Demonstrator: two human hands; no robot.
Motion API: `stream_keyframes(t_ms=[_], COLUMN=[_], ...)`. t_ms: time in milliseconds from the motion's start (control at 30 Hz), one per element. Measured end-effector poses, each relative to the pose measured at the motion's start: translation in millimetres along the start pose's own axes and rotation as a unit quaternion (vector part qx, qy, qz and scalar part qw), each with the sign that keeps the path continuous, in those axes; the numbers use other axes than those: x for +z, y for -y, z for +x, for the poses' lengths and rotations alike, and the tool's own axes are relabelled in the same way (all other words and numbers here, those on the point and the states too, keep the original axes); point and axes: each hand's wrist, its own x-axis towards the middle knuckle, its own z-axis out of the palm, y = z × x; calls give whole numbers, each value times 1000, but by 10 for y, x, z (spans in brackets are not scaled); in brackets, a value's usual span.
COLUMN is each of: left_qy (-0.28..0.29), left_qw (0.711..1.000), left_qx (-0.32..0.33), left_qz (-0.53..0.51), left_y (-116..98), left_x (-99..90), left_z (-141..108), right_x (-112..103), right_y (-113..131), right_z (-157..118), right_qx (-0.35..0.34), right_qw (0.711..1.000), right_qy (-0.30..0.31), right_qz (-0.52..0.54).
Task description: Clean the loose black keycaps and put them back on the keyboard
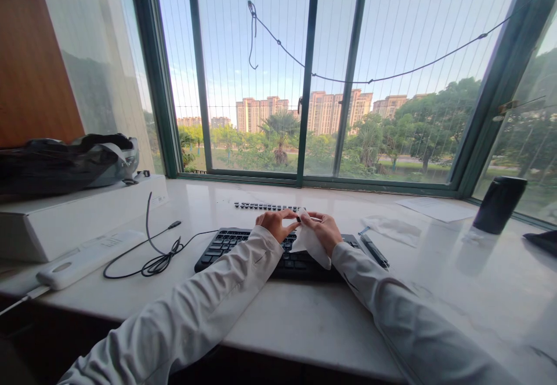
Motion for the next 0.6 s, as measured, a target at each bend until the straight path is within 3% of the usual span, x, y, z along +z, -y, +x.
stream_keyframes(t_ms=[133, 367, 600], left_qy=[-7, -26, -12], left_qw=[1000, 1000, 1000], left_qx=[0, -8, 15], left_qz=[-1, -12, -21], left_y=[-23, -36, -31], left_x=[-8, -18, -29], left_z=[-11, -7, -2], right_x=[-8, -38, 6], right_y=[-19, -47, 17], right_z=[20, 53, -37], right_qx=[-6, -36, -21], right_qw=[1000, 998, 997], right_qy=[14, -34, 61], right_qz=[-7, -27, 45])
